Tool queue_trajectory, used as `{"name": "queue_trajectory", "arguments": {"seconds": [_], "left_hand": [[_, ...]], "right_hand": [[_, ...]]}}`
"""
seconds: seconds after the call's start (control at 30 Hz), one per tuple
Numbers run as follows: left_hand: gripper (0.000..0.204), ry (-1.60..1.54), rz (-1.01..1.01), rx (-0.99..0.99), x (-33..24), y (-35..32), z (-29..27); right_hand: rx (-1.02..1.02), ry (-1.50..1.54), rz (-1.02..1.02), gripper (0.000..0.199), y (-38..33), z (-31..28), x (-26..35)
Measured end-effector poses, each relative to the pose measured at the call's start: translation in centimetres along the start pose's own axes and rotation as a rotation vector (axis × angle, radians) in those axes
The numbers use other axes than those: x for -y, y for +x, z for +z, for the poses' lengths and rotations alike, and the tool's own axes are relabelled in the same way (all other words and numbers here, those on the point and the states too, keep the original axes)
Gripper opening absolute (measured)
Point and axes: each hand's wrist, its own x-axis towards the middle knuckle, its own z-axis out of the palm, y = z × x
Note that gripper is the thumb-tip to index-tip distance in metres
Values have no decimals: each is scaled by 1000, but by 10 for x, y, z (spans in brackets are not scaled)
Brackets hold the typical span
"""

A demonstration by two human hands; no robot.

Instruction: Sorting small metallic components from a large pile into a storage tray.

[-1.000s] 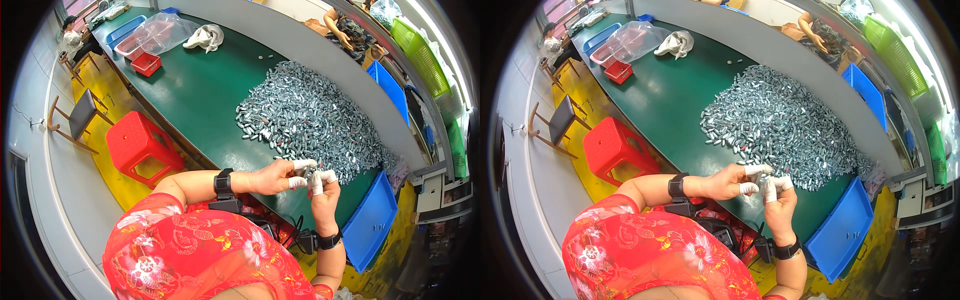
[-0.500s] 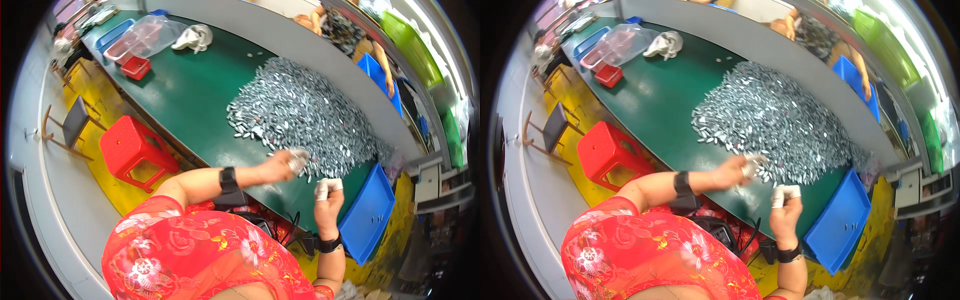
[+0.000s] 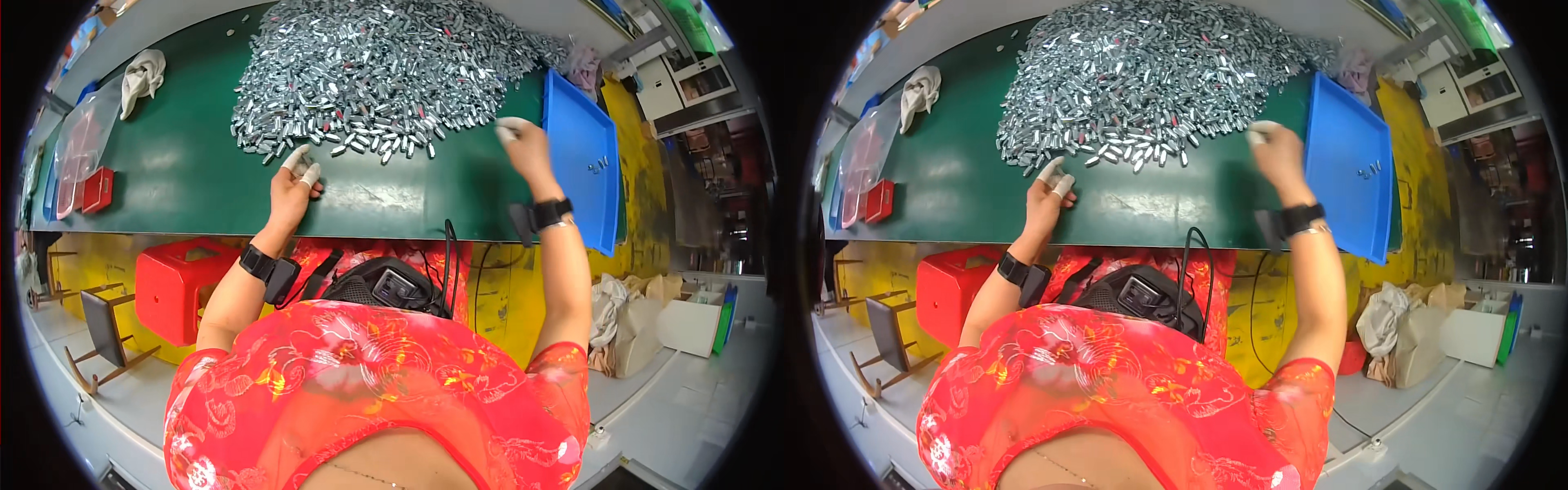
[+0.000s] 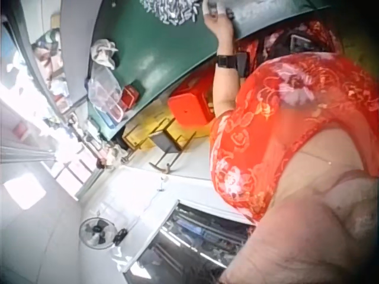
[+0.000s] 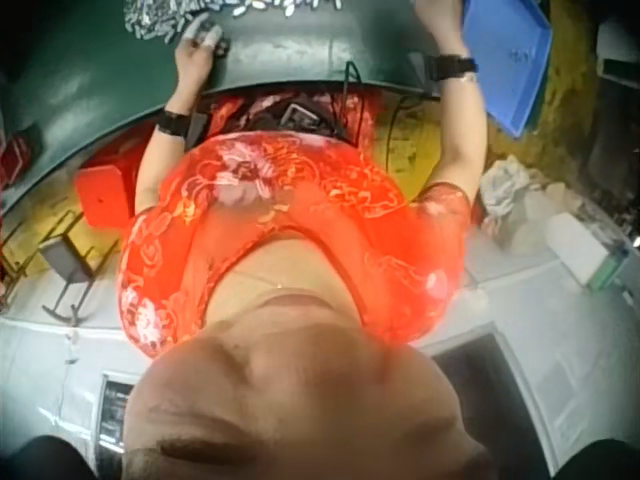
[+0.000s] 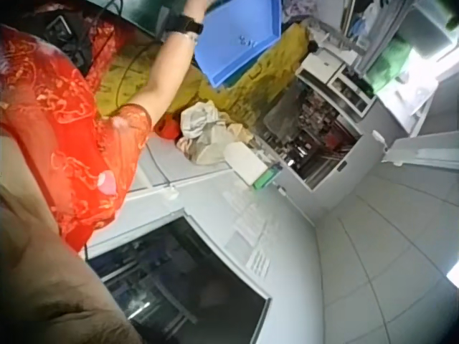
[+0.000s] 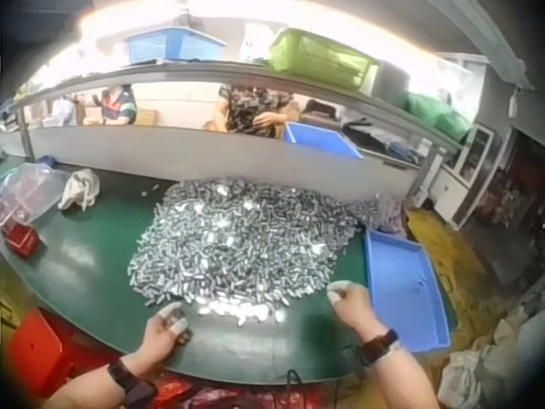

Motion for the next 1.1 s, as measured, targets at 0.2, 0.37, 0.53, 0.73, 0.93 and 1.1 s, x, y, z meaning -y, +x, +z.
{"name": "queue_trajectory", "arguments": {"seconds": [0.2,0.37,0.53,0.73,0.93,1.1], "left_hand": [[46,-68,-31,43,-2,-3,-2],[46,-69,-34,68,-3,-3,-8],[45,-115,-121,116,-27,-1,4],[52,-555,-143,585,-74,-12,49],[44,-583,-47,763,-86,-16,49],[52,-297,126,639,-98,-28,46]], "right_hand": [[107,-82,-90,19,8,78,21],[136,-213,-92,19,8,87,21],[93,49,-156,28,-9,71,30],[347,873,-105,19,-57,34,144],[212,594,-304,18,-65,18,165],[259,510,-335,16,-64,9,168]]}}
